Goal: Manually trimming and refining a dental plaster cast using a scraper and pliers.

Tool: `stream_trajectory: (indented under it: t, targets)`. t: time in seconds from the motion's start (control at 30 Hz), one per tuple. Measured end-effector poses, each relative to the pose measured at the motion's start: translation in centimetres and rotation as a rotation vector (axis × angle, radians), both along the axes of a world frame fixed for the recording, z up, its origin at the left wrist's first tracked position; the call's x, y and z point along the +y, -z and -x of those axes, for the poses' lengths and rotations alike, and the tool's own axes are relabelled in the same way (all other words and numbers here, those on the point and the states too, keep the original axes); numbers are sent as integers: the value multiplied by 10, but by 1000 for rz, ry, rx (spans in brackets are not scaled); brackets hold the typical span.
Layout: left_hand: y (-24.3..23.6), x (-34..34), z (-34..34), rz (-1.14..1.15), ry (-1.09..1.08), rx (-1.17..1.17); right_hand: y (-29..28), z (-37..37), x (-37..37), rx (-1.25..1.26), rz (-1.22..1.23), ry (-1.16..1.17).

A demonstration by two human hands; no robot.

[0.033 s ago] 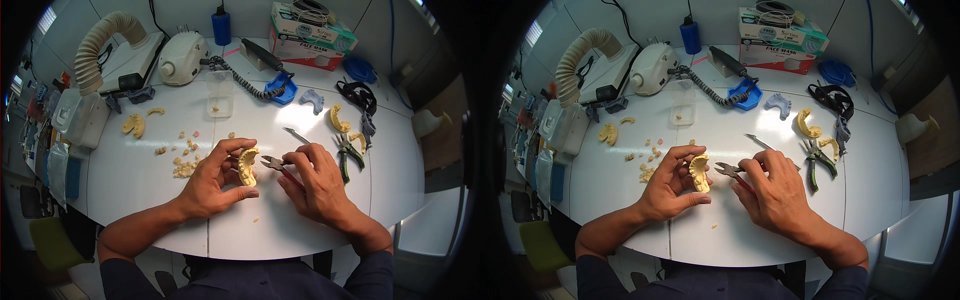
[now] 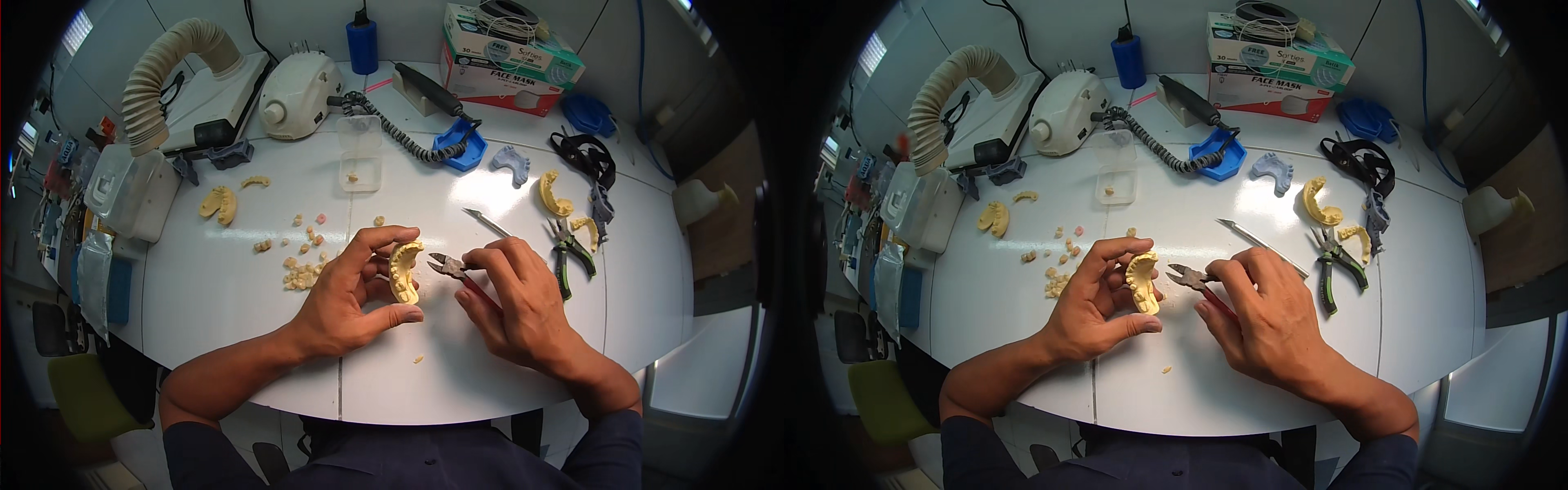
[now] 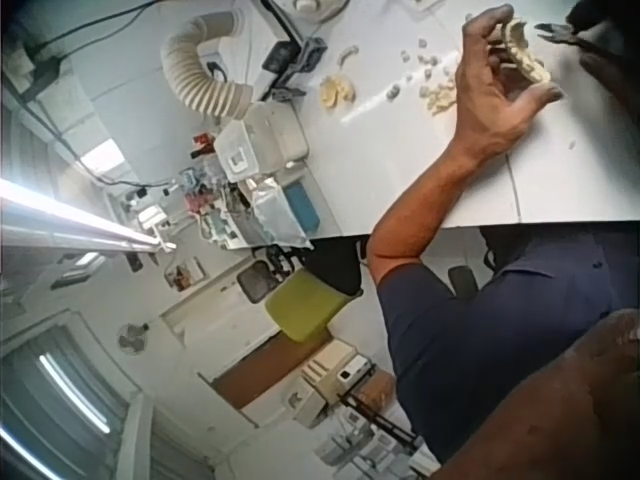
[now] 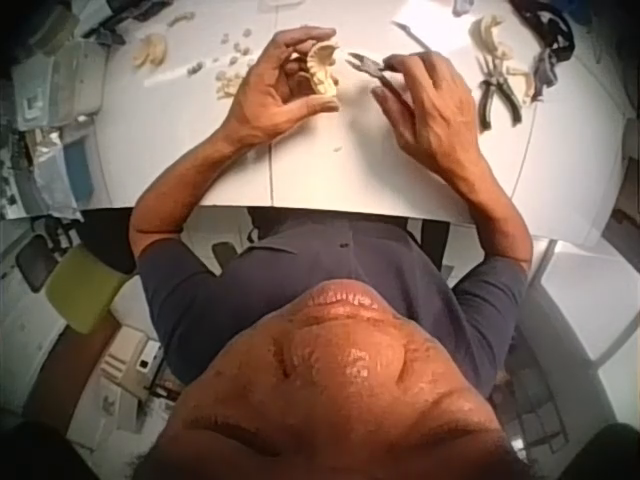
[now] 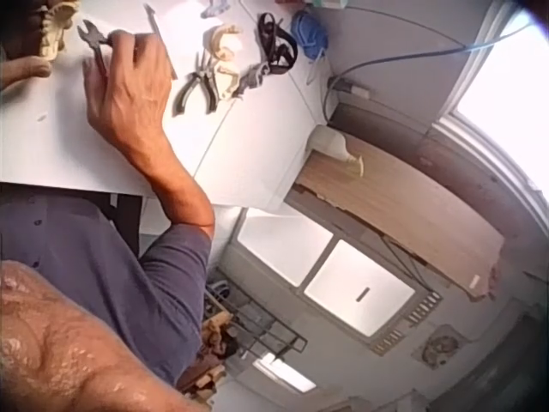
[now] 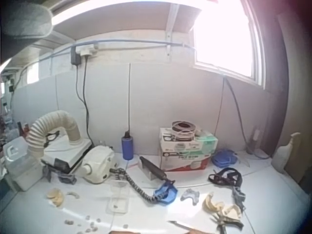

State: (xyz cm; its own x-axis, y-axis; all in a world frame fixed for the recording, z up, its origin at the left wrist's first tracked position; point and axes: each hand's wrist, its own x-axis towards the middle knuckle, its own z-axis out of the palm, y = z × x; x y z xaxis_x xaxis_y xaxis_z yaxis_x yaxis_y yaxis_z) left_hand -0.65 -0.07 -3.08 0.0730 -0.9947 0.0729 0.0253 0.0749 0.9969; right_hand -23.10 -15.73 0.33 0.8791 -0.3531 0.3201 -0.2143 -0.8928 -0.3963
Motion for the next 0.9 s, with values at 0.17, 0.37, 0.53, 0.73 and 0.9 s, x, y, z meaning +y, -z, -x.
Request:
stream_trajectory:
  t: [0.17, 0.37, 0.53, 0.73, 0.9]
  targets:
    - [1, 1, 1, 70, -34, -149, -7, 1, 6, -58, -314, -18]
    - [6, 0, 1, 123, -25, -178, -9, 1, 11, 63, -345, -33]
    - [9, 0, 4, 185, -95, -202, -9, 2, 14, 82, -404, -37]
    - [5, 1, 2, 209, -86, -309, -11, 3, 15, 111, -447, -32]
    - [1, 2, 2, 228, -89, -408, -10, 3, 15, 109, -442, -25]
